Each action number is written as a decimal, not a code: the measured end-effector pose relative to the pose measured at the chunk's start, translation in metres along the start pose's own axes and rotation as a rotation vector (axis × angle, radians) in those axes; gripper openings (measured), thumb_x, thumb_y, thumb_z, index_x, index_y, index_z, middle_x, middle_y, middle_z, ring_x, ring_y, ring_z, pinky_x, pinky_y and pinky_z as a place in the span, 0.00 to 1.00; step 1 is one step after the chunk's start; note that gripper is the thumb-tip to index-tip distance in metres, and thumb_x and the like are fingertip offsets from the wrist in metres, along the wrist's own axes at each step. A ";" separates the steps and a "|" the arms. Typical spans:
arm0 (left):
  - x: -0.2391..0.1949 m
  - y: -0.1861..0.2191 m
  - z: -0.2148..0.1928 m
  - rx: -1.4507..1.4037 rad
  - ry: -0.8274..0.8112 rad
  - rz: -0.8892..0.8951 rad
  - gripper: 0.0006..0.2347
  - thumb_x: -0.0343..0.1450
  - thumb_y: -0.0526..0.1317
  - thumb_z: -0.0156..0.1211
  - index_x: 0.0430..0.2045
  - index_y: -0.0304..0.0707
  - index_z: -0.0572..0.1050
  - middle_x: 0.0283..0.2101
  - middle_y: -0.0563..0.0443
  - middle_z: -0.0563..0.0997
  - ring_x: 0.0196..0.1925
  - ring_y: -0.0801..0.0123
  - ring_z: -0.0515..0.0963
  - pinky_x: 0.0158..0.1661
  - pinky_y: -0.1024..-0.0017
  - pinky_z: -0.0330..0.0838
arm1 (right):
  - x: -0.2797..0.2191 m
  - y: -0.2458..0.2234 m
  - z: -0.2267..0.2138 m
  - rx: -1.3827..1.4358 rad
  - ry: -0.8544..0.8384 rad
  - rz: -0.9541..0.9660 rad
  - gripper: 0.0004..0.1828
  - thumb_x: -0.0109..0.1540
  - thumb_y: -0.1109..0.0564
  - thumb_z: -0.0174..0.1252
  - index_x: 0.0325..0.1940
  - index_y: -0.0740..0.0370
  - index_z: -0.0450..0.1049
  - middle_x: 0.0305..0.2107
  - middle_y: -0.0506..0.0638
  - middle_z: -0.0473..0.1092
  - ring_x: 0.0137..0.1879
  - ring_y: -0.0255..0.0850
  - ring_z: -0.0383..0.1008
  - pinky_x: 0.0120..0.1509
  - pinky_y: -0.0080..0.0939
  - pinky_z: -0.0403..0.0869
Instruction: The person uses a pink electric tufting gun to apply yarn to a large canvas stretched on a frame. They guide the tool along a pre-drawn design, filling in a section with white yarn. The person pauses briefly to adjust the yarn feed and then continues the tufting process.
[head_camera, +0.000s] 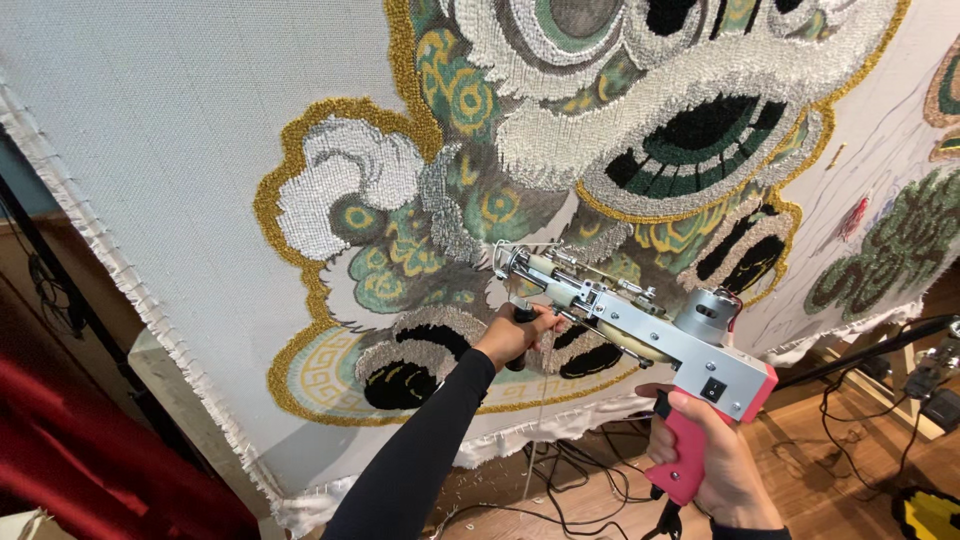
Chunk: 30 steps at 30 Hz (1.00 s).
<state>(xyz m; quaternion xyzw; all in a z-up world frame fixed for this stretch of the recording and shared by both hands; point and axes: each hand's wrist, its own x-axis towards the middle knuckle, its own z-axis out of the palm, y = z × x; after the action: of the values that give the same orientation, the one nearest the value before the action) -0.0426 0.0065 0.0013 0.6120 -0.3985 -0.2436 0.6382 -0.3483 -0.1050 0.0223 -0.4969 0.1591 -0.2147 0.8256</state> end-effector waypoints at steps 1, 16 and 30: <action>-0.001 0.002 0.001 0.024 -0.001 -0.013 0.12 0.73 0.44 0.63 0.30 0.33 0.83 0.33 0.54 0.86 0.21 0.79 0.73 0.25 0.76 0.72 | -0.001 0.001 -0.002 -0.001 0.012 0.005 0.29 0.58 0.46 0.57 0.54 0.73 0.74 0.15 0.47 0.58 0.21 0.38 0.57 0.28 0.40 0.62; -0.010 -0.015 -0.011 0.029 -0.047 -0.104 0.13 0.72 0.46 0.62 0.39 0.37 0.85 0.37 0.52 0.87 0.20 0.79 0.72 0.26 0.76 0.70 | 0.004 0.008 0.009 -0.064 0.065 0.060 0.27 0.57 0.46 0.58 0.52 0.71 0.75 0.14 0.48 0.58 0.19 0.39 0.59 0.26 0.43 0.64; 0.014 -0.035 -0.036 0.008 0.035 -0.213 0.11 0.70 0.45 0.66 0.36 0.35 0.83 0.39 0.52 0.88 0.22 0.79 0.73 0.28 0.75 0.72 | 0.021 0.003 0.042 -0.050 0.080 0.029 0.24 0.59 0.48 0.60 0.49 0.72 0.75 0.15 0.48 0.60 0.20 0.38 0.60 0.26 0.41 0.63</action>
<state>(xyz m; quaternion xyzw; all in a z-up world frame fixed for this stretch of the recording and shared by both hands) 0.0002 0.0119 -0.0279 0.6578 -0.3210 -0.2979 0.6128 -0.3095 -0.0833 0.0373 -0.5062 0.2045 -0.2184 0.8089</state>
